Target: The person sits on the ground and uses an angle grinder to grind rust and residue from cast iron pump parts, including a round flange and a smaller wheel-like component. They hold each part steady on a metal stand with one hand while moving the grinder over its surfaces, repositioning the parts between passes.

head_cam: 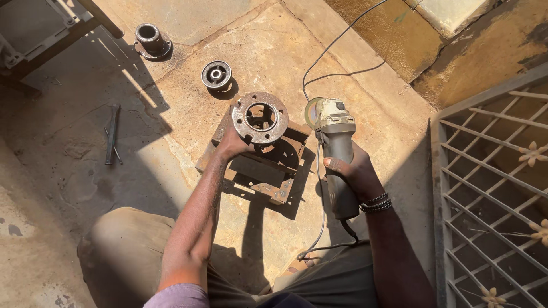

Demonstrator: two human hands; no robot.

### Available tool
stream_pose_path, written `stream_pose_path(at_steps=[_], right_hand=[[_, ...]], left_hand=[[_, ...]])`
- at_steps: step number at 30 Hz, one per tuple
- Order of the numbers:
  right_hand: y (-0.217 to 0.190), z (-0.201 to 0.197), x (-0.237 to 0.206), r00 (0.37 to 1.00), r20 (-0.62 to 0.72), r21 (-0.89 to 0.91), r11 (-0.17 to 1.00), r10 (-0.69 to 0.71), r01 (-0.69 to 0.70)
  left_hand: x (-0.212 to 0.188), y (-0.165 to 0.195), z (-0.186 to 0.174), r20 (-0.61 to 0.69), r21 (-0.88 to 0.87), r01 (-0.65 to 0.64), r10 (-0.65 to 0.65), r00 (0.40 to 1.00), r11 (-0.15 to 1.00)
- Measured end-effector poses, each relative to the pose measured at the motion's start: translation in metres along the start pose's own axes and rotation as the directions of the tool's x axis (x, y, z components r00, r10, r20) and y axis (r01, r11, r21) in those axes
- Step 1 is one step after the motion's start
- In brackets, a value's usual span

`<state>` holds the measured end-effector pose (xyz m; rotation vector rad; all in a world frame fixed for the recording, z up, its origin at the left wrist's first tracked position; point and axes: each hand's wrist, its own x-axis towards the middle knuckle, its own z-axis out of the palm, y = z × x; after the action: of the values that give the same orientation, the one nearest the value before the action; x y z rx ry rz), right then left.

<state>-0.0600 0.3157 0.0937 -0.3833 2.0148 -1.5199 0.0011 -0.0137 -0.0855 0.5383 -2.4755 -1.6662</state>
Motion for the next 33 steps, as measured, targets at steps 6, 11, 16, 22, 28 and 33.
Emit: stream_pose_path(at_steps=[6, 11, 16, 22, 28, 33], right_hand=[[-0.003, -0.006, -0.004, 0.995, -0.058, 0.07, 0.995, 0.08, -0.076], [-0.003, -0.013, -0.009, 0.995, -0.071, 0.141, 0.988, 0.072, -0.061], [-0.005, -0.011, -0.009, 0.994, -0.083, 0.161, 0.985, 0.068, -0.054], [-0.007, -0.005, 0.0, 0.999, -0.043, 0.084, 0.996, -0.003, 0.007], [0.005, 0.004, 0.006, 0.996, 0.017, -0.151, 0.985, -0.087, 0.089], [0.013, 0.008, 0.015, 0.977, 0.071, -0.257, 0.942, -0.202, 0.214]], left_hand=[[0.021, -0.012, -0.016, 0.224, 0.047, 0.028, -0.038, 0.974, 0.998], [0.017, 0.007, -0.029, 0.119, 0.234, -0.124, 0.098, 0.988, 0.964], [-0.008, 0.023, -0.008, -0.026, 0.06, -0.032, 0.033, 0.999, 0.998], [-0.052, 0.042, 0.078, -0.497, 0.074, -0.048, 0.078, 0.864, 0.996], [-0.032, 0.068, 0.111, -0.594, -0.097, 0.308, -0.303, 0.745, 0.946], [-0.029, 0.071, 0.1, -0.68, -0.015, 0.233, -0.181, 0.71, 0.972]])
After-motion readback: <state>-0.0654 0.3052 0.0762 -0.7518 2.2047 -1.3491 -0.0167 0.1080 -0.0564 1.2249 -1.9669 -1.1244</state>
